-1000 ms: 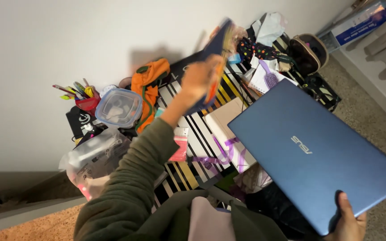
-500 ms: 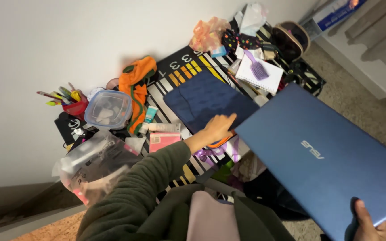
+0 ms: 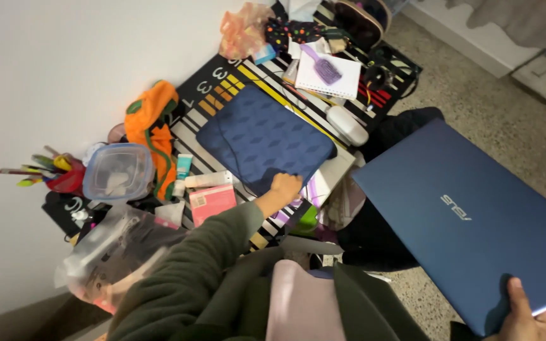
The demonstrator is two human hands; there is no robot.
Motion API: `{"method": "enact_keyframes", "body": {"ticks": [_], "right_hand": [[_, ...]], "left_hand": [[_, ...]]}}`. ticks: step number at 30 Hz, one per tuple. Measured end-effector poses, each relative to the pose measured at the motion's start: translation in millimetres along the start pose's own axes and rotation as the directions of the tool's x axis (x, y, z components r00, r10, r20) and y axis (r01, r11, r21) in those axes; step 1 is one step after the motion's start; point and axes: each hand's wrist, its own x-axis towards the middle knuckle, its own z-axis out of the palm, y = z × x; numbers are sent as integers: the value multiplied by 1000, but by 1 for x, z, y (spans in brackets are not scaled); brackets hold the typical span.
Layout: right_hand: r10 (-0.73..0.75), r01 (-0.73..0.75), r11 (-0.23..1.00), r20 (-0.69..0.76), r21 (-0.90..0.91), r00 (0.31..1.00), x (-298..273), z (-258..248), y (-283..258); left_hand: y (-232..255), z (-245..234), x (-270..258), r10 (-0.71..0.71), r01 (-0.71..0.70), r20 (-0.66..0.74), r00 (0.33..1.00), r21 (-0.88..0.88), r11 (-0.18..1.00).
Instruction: The person removes a laptop from a sleeve, places the sleeve on a cluttered desk, and then retrieves a power adapter from a wall socket. They return to the desk and begin coiling the power cable.
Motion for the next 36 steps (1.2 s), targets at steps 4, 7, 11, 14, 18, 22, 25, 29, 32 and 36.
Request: {"method": "enact_keyframes", "body": {"ticks": [4,7,11,14,18,22,25,29,32,36], "right_hand": [[135,-135,991,-56,8,989,-17,4,-24],[112,-112,994,-63,3,992,-10,0,-3],[111,-113,993,-54,-30,992,12,-10,33],[122,-124,992,-49,-38,991,18,-4,32],[73,-73,997,12,27,997,26,2,31],[151,-154,986,-57,-69,987,33,-2,39],[102,-99,986,13,-135,995,41,0,47],[135,-135,991,10,13,991,21,20,11],[178,-179,983,27,35,984,6,30,-15],[289,-290,957,50,20,956,-8,35,-27]], "left_hand": [[18,-8,-54,113,-120,77,991,97,988],[29,6,-83,273,-325,226,935,240,915],[33,89,-52,388,-378,19,921,271,885],[25,-5,-92,378,-380,43,925,165,910],[-14,-111,-117,225,-264,-139,964,-528,807],[-95,-165,-127,254,-678,-682,685,-472,564],[-156,-186,-141,-27,-753,-814,581,-550,362],[-219,-170,-134,-567,-366,-694,445,-718,592],[-244,-121,-108,-689,45,-660,298,-712,701],[-165,-110,-111,-752,134,-441,489,-814,565]]}}
